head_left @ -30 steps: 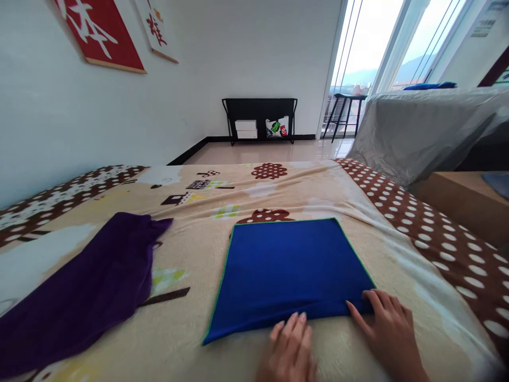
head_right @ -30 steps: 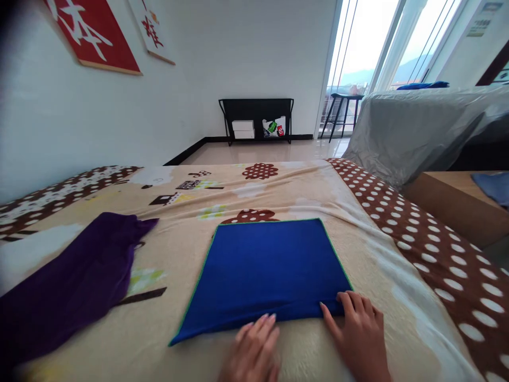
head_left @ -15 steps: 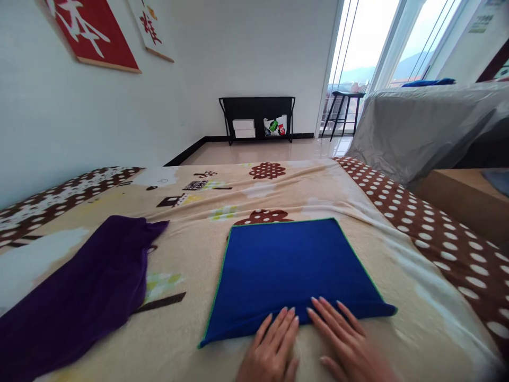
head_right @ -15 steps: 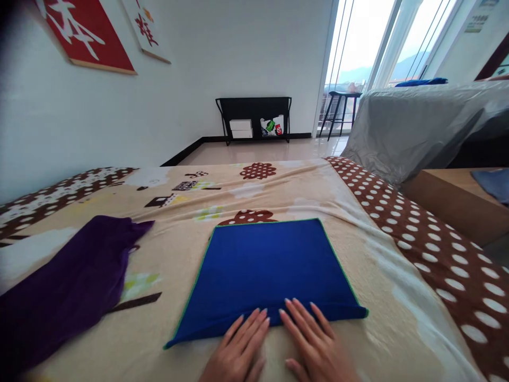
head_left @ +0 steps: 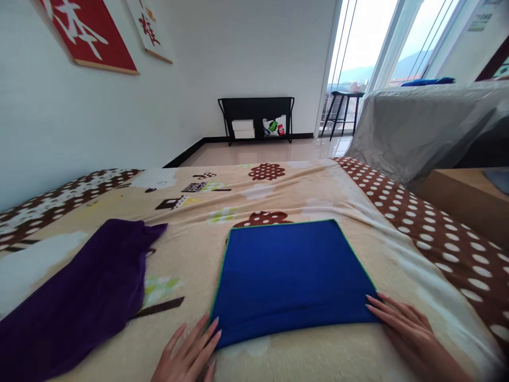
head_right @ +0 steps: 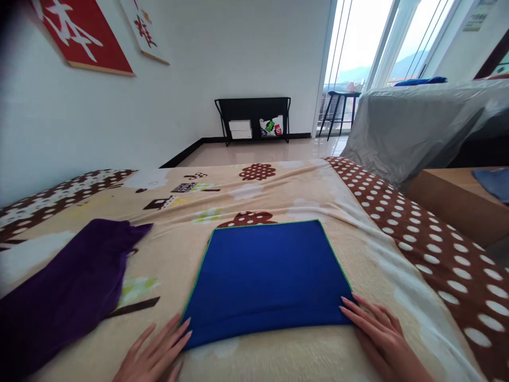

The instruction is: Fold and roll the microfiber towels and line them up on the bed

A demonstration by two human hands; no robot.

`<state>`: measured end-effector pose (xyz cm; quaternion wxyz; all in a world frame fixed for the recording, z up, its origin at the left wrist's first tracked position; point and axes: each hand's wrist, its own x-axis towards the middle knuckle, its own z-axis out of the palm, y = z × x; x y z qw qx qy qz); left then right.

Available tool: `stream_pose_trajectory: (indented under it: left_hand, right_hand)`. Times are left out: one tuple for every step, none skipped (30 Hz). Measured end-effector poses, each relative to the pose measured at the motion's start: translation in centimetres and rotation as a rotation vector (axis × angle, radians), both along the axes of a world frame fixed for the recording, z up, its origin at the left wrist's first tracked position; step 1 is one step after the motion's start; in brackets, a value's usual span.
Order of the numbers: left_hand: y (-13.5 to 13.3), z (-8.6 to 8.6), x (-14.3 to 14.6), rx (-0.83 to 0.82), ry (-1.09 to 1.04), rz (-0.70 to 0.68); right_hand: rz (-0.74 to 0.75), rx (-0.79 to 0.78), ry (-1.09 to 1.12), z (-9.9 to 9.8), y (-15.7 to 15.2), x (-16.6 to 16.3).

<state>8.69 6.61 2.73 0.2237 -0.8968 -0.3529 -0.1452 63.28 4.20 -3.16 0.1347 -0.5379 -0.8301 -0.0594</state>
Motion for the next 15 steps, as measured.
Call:
stream_pose_trajectory:
  left_hand:
    - [0.2, 0.4, -0.1, -0.028, 0.002, 0.023]
    - [0.3, 0.7, -0.3, -0.049, -0.002, 0.049]
    - [0.5, 1.0, -0.5, -0.055, -0.008, 0.061]
    - [0.7, 1.2, -0.8, -0.054, -0.004, 0.059]
    - [0.9, 1.4, -1.1, -0.048, 0.018, 0.044]
    - [1.0, 1.4, -1.3, -0.037, 0.051, 0.027]
    - [1.0, 1.3, -1.5, -0.022, 0.093, 0.004]
    - [0.9, 1.1, -1.7, -0.005, 0.127, -0.011]
    - [0.8, 0.9, -1.7, 0.007, 0.144, -0.015]
    - [0.5, 0.6, -1.6, 0.015, 0.135, -0.007]
    - [0.2, 0.3, -1.5, 0.017, 0.106, 0.015]
    - [-0.1, 0.1, -1.3, 0.020, 0.067, 0.041]
    - [-0.3, 0.0, -1.1, 0.014, 0.045, 0.060]
    - [-0.5, 0.0, -1.0, 0.005, 0.041, 0.070]
    - [-0.6, 0.1, -1.0, -0.004, 0.056, 0.059]
  right_hand:
    - [0.001, -0.002, -0.008, 0.1, 0.1, 0.4]
    - [0.003, -0.002, -0.019, 0.2, 0.2, 0.8]
    - [0.005, 0.011, -0.028, 0.2, 0.2, 1.1]
    - [0.003, 0.032, -0.036, 0.1, 0.2, 1.4]
    - [-0.007, 0.061, -0.041, 0.0, 0.2, 1.6]
    - [-0.025, 0.094, -0.044, -0.2, 0.2, 1.8]
    - [-0.048, 0.128, -0.047, -0.4, 0.2, 1.9]
    - [-0.073, 0.161, -0.051, -0.6, 0.2, 1.9]
    - [-0.097, 0.191, -0.055, -0.8, 0.2, 1.9]
    - [-0.117, 0.218, -0.059, -0.9, 0.2, 1.9]
    - [-0.128, 0.242, -0.061, -1.1, 0.1, 1.9]
    - [-0.134, 0.261, -0.059, -1.2, 0.1, 1.8]
    - [-0.134, 0.277, -0.051, -1.2, 0.1, 1.8]
    - [-0.130, 0.288, -0.039, -1.2, 0.1, 1.8]
    - [-0.117, 0.292, -0.023, -1.3, 0.1, 1.7]
